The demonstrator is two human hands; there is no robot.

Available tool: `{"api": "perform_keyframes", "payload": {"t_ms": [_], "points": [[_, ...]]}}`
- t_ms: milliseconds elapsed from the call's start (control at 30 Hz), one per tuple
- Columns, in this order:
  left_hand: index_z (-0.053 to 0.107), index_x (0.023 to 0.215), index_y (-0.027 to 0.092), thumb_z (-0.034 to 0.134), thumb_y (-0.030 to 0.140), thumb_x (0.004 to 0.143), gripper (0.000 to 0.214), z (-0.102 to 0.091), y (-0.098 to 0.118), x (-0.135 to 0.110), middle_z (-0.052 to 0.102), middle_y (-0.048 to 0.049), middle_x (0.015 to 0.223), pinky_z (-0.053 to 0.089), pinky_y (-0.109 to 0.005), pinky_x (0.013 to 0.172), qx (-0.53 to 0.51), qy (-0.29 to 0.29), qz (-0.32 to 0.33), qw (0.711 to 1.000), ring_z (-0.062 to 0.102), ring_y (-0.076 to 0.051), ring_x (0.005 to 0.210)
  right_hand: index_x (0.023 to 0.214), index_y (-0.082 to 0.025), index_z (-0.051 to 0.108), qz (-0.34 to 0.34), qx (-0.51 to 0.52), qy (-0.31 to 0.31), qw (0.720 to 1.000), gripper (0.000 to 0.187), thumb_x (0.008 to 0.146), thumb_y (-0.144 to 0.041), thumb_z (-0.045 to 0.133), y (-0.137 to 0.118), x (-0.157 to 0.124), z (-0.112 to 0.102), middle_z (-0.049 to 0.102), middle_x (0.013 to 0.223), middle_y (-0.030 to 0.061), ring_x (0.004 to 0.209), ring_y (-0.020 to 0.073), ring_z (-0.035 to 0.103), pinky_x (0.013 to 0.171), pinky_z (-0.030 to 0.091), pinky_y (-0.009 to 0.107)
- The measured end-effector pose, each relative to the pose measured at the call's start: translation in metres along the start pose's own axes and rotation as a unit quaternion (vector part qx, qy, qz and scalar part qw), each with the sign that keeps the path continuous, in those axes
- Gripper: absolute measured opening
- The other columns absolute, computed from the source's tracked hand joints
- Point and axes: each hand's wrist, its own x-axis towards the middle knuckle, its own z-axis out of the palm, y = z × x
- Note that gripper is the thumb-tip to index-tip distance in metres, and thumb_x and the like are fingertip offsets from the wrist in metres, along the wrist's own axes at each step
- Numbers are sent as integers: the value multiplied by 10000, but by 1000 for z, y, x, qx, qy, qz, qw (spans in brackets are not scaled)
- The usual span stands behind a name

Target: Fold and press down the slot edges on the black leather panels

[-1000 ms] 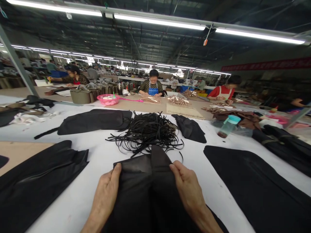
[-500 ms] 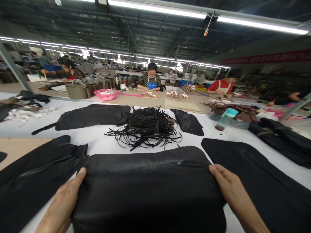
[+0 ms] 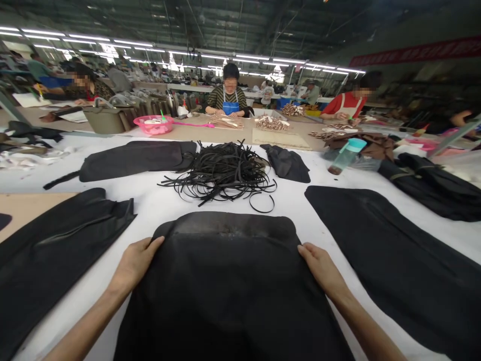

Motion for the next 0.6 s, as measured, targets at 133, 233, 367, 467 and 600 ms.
{"api": "perform_keyframes", "payload": {"t_ms": [133,233,367,467,600], "points": [[586,686,201,594,511,681,310,10,-11,2,588,-4,553,392,-274,568,24,-8,-1,1000,573,-216,621,591,-242,378,3,-38,16,999,341,802,-508,345,14,-4,15,465,559,-17,607,195,484,613,359,315],[579,873,180,542,576,712,430,4,-14,-9,634,-31,656,422,-277,580,-1,-33,-34,999,602,-221,665,644,-242,435,13,-54,13,998,323,811,-508,361,15,-10,9,506,580,-11,617,203,504,602,356,314],[423,1181,172,579,620,678,692,-11,-26,-41,627,-15,694,426,-263,503,-124,-103,-108,981,585,-190,576,917,-230,545,71,-4,-17,997,345,761,-532,489,20,-25,-5,585,610,-14,623,221,569,557,391,302],[321,1298,222,706,571,581,885,-21,-43,-74,618,17,669,465,-275,517,-153,-142,-116,971,588,-200,570,1101,-213,487,96,111,-91,985,484,733,-517,565,31,-50,-15,630,662,-5,665,240,618,587,458,309],[286,1321,304,770,564,494,993,-20,-67,-116,667,13,761,536,-345,687,-224,-135,-151,953,635,-269,759,1338,-186,224,130,244,-191,942,792,724,-491,621,52,-91,-22,675,935,73,911,275,624,794,502,351]]}}
